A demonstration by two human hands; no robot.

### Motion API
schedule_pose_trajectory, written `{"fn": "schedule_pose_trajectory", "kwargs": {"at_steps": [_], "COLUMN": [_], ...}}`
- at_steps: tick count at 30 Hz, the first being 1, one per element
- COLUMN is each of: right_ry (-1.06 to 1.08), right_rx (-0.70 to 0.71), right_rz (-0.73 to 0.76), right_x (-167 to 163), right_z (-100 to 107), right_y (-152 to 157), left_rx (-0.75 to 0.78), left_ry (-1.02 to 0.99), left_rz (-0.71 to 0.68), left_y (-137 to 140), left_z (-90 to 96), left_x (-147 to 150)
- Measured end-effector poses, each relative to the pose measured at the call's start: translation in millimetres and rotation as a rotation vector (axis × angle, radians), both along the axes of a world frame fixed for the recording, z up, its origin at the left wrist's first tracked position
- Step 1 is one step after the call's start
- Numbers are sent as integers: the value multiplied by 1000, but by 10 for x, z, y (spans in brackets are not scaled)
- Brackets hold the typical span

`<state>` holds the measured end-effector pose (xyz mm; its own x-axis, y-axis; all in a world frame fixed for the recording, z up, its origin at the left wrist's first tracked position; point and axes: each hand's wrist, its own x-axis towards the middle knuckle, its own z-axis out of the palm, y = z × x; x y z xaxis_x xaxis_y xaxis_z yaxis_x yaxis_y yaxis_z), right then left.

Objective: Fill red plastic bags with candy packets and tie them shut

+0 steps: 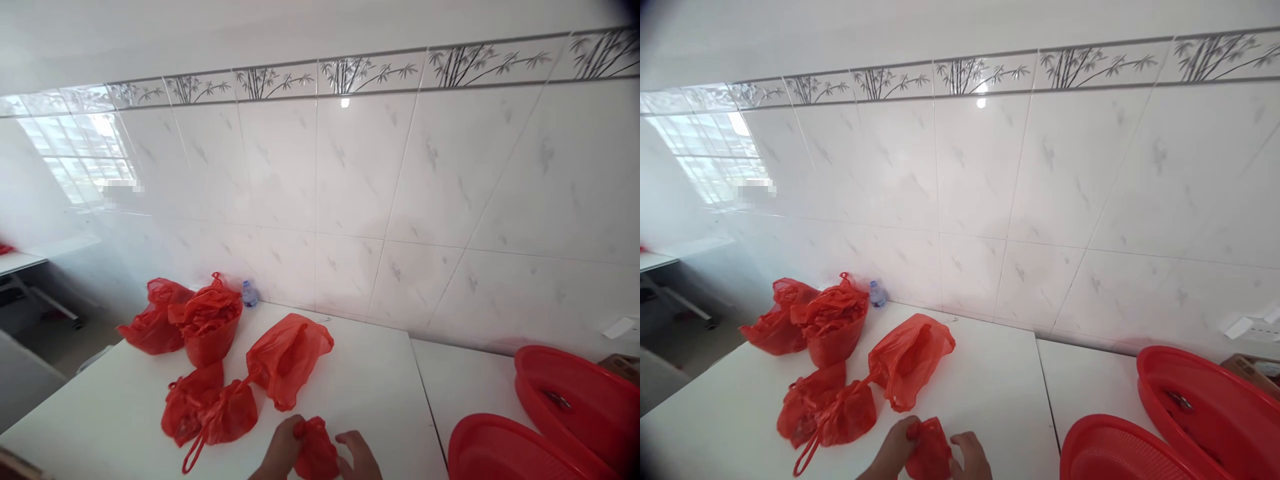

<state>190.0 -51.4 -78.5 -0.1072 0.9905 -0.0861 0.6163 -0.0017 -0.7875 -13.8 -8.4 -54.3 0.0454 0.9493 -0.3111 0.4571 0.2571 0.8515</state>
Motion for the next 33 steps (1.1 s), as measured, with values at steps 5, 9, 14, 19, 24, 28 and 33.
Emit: {"fn": "schedule_pose_trajectory", "kwargs": {"at_steps": [5,9,14,19,24,28,33], "right_ry": [1,-51,-215,-389,-528,-542,-540], "right_rx": [-227,-278,-203,-250,-316,-327,-372], "right_rz": [29,52,48,63,145,165,235], "right_x": [213,256,227,165,111,99,130], "right_z": [-132,-290,-390,-305,-186,-105,-64], "right_y": [-67,-176,-283,-330,-356,-359,-330], "left_rx": [69,76,114,237,577,438,131], "left_ry": [274,436,725,888,729,476,452], "left_rz": [-26,36,155,193,35,-228,-137], "left_y": [-4,-35,-16,-50,25,274,692], "left_z": [219,426,489,450,571,545,282], "left_x": [-718,-1216,-1393,-1125,-730,-362,-50]}}
